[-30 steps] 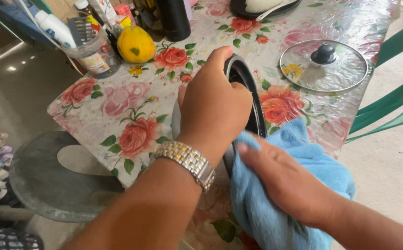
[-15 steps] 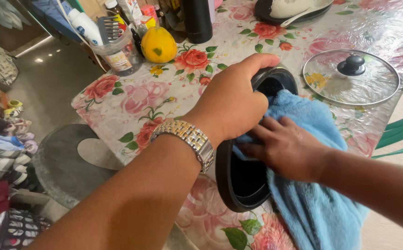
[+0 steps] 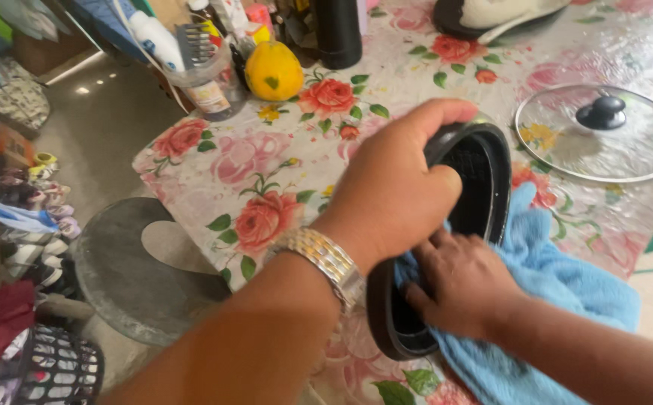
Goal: The person wipes a rice cooker with a blue towel, first drying the glass lid, then the white outer body, then the black inner pot. They carry the cooker body to a counter, return it to the table, open its box, and continue wiping the body and the underside before turning it over to wipe the base.
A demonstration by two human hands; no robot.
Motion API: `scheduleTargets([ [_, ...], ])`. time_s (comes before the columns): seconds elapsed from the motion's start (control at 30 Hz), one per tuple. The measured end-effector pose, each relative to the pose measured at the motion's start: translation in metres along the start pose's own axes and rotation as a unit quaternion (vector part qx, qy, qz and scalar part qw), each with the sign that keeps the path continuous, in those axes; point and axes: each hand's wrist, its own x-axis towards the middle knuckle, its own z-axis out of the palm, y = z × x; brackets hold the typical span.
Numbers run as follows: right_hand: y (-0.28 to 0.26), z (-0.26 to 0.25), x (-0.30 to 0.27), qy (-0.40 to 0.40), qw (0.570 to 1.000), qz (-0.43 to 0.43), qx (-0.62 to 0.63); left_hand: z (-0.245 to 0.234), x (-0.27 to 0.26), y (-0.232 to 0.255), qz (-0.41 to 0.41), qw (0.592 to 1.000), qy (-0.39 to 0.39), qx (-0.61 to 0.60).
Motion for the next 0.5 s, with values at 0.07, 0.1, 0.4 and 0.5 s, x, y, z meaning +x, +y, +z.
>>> scheduleTargets([
  [0.07, -0.008, 0.008, -0.006, -0.023, 0.997, 0.007, 0.078, 0.0, -0.006, 0.001, -0.031, 0.999, 0.016, -0.001],
  [0.1, -0.012, 0.009, -0.01, -0.013, 0.993, -0.006, 0.116, 0.002, -0.009, 0.002, -0.024, 0.999, 0.024, -0.003],
  [0.4, 0.0, -0.033, -0.009, -0.051, 0.656, 0.093, 0.748, 0.011, -0.007, 0.003, 0.065, 0.989, 0.12, 0.054],
  [0.5, -0.015, -0.031, -0.037, -0.043, 0.57, 0.146, 0.807, 0.013, -0.002, -0.007, 0.022, 0.994, 0.096, 0.046],
])
